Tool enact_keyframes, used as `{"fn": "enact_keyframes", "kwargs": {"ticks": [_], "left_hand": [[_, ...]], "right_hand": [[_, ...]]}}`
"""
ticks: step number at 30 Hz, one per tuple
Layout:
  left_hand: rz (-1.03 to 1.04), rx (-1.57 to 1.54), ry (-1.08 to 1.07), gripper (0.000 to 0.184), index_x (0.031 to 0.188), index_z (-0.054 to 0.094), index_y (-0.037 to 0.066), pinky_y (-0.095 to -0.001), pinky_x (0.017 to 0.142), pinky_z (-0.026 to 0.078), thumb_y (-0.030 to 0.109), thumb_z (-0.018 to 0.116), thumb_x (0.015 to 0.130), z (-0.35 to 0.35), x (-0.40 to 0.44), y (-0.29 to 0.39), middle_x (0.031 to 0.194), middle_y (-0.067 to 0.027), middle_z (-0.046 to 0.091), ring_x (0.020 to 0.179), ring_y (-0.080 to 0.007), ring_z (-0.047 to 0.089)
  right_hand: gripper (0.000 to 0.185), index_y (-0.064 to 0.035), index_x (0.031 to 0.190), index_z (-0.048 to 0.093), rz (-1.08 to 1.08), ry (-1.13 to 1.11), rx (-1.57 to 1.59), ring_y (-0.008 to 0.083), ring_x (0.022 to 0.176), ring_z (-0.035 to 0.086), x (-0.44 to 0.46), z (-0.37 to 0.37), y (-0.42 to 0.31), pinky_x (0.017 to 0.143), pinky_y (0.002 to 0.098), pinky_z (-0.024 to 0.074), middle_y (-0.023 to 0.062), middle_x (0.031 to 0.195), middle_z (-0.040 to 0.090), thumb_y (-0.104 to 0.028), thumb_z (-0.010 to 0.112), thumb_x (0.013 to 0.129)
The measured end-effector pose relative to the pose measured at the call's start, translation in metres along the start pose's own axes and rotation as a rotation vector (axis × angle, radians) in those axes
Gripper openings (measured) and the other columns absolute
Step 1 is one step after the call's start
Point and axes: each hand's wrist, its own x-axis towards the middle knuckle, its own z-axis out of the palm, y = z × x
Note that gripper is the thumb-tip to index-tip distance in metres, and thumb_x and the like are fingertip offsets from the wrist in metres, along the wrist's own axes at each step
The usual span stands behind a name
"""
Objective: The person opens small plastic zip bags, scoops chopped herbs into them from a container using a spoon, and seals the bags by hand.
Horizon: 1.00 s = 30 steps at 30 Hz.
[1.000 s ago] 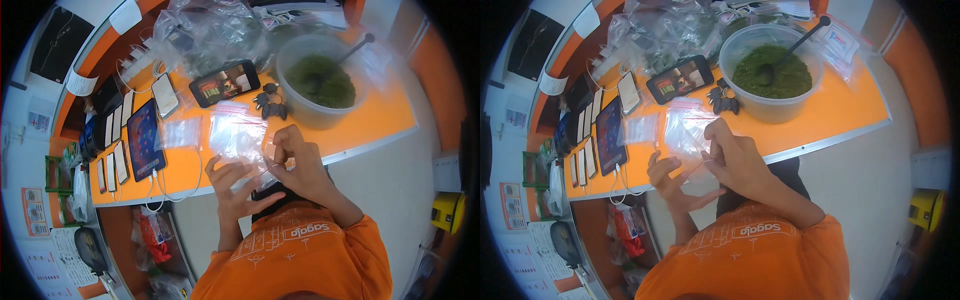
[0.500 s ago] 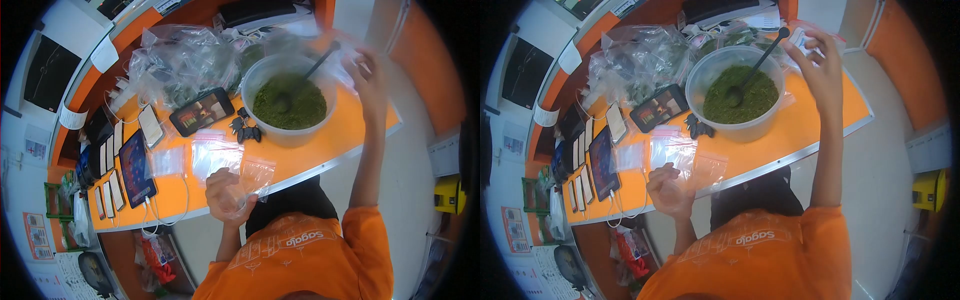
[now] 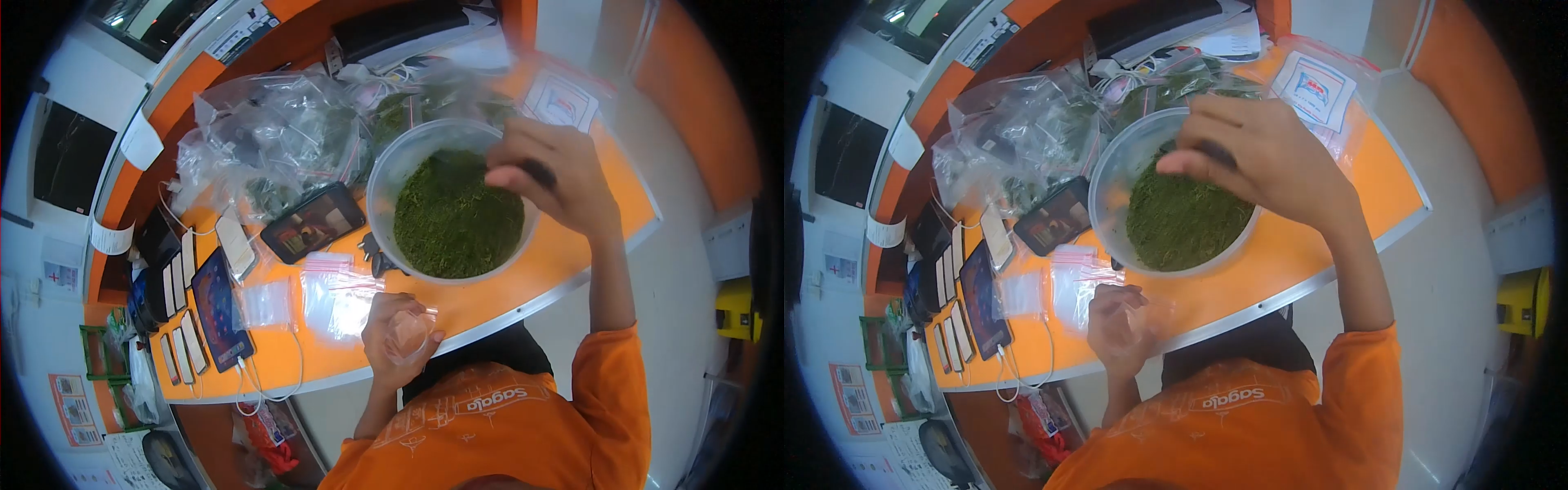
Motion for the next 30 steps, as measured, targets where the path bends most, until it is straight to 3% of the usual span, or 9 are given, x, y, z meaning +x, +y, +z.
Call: {"fn": "enact_keyframes", "kwargs": {"ticks": [1, 4, 11, 14, 18, 21, 23, 26, 30], "left_hand": [[-0.01, -0.004, -0.028, 0.04, 0.095, 0.051, 0.001, -0.031, 0.073, 0.042, 0.006, 0.075, 0.062, 0.002, 0.002, 0.0, 0.087, -0.0136, 0.054, 0.082, -0.024, 0.053], [-0.025, -0.017, -0.106, 0.042, 0.097, 0.05, 0.002, -0.0309, 0.073, 0.043, 0.008, 0.075, 0.063, 0.005, 0.007, -0.001, 0.089, -0.0133, 0.055, 0.083, -0.0235, 0.053], [-0.103, -0.101, -0.141, 0.046, 0.101, 0.046, 0.002, -0.0298, 0.07, 0.043, 0.01, 0.075, 0.066, 0.011, 0.012, -0.01, 0.091, -0.0121, 0.053, 0.081, -0.0215, 0.054], [-0.064, -0.077, -0.17, 0.044, 0.1, 0.045, 0.003, -0.0291, 0.069, 0.043, 0.01, 0.074, 0.067, 0.01, 0.017, -0.006, 0.09, -0.0117, 0.053, 0.08, -0.0205, 0.054], [-0.088, -0.038, -0.191, 0.044, 0.101, 0.046, 0.003, -0.0292, 0.069, 0.043, 0.009, 0.074, 0.068, 0.007, 0.017, 0.0, 0.09, -0.0115, 0.053, 0.079, -0.0202, 0.054], [-0.126, -0.128, -0.193, 0.047, 0.102, 0.046, 0.001, -0.0326, 0.085, 0.037, 0.009, 0.074, 0.066, 0.007, 0.012, -0.006, 0.101, -0.0106, 0.05, 0.097, -0.0191, 0.047], [-0.062, -0.039, -0.191, 0.045, 0.102, 0.047, 0.001, -0.0306, 0.075, 0.041, 0.01, 0.074, 0.067, 0.008, 0.018, -0.002, 0.093, -0.0118, 0.052, 0.086, -0.0205, 0.051], [-0.053, -0.019, -0.171, 0.042, 0.099, 0.048, 0.001, -0.0289, 0.07, 0.043, 0.009, 0.074, 0.067, 0.005, 0.016, 0.001, 0.09, -0.012, 0.053, 0.08, -0.0207, 0.053], [-0.059, -0.027, -0.104, 0.037, 0.095, 0.05, 0.001, -0.0298, 0.074, 0.042, 0.007, 0.072, 0.067, 0.0, 0.012, 0.01, 0.09, -0.0117, 0.052, 0.079, -0.0203, 0.051]], "right_hand": [[0.024, -0.0045, 0.08, 0.057, -0.199, -0.006, -0.148, 0.0185, 0.056, 0.054, 0.0, 0.0, 0.003, 0.044, 0.0274, 0.0396, 0.0058, 0.066, 0.05, -0.025, 0.068, 0.072], [0.03, -0.0054, 0.079, 0.057, -0.291, -0.131, -0.057, 0.0232, 0.061, 0.054, -0.002, 0.015, 0.005, 0.046, 0.0304, 0.0407, 0.0071, 0.068, 0.049, -0.029, 0.069, 0.066], [0.03, -0.0008, 0.077, 0.059, -0.334, -0.247, 0.368, 0.0219, 0.053, 0.053, -0.015, 0.023, -0.009, 0.042, 0.031, 0.0401, 0.0067, 0.064, 0.05, -0.03, 0.061, 0.079], [0.016, -0.0041, 0.07, 0.058, -0.165, -0.059, 0.474, 0.0249, 0.053, 0.053, -0.021, 0.014, -0.008, 0.045, 0.0321, 0.0424, 0.0074, 0.066, 0.051, -0.017, 0.066, 0.072], [0.02, -0.001, 0.067, 0.059, 0.046, -0.119, 0.495, 0.0204, 0.051, 0.057, -0.02, 0.012, -0.008, 0.046, 0.0284, 0.0446, 0.0086, 0.066, 0.056, -0.016, 0.061, 0.079], [0.028, 0.0026, 0.067, 0.058, 0.309, 0.052, 0.7, 0.0164, 0.051, 0.059, -0.025, 0.009, -0.014, 0.046, 0.0257, 0.047, 0.0094, 0.065, 0.058, -0.019, 0.053, 0.086], [0.035, 0.0048, 0.068, 0.058, 0.477, 0.14, 0.785, 0.0145, 0.051, 0.059, -0.024, 0.008, -0.021, 0.046, 0.0243, 0.0482, 0.0096, 0.064, 0.058, -0.021, 0.048, 0.089], [0.04, 0.0065, 0.068, 0.057, 0.607, 0.334, 0.779, 0.0156, 0.05, 0.059, -0.026, 0.016, -0.023, 0.046, 0.0234, 0.0486, 0.0106, 0.062, 0.057, -0.023, 0.045, 0.091], [0.044, 0.0063, 0.068, 0.057, 0.544, 0.385, 0.665, 0.0167, 0.048, 0.058, -0.032, 0.014, -0.015, 0.045, 0.0226, 0.0477, 0.0094, 0.06, 0.056, -0.027, 0.043, 0.092]]}}
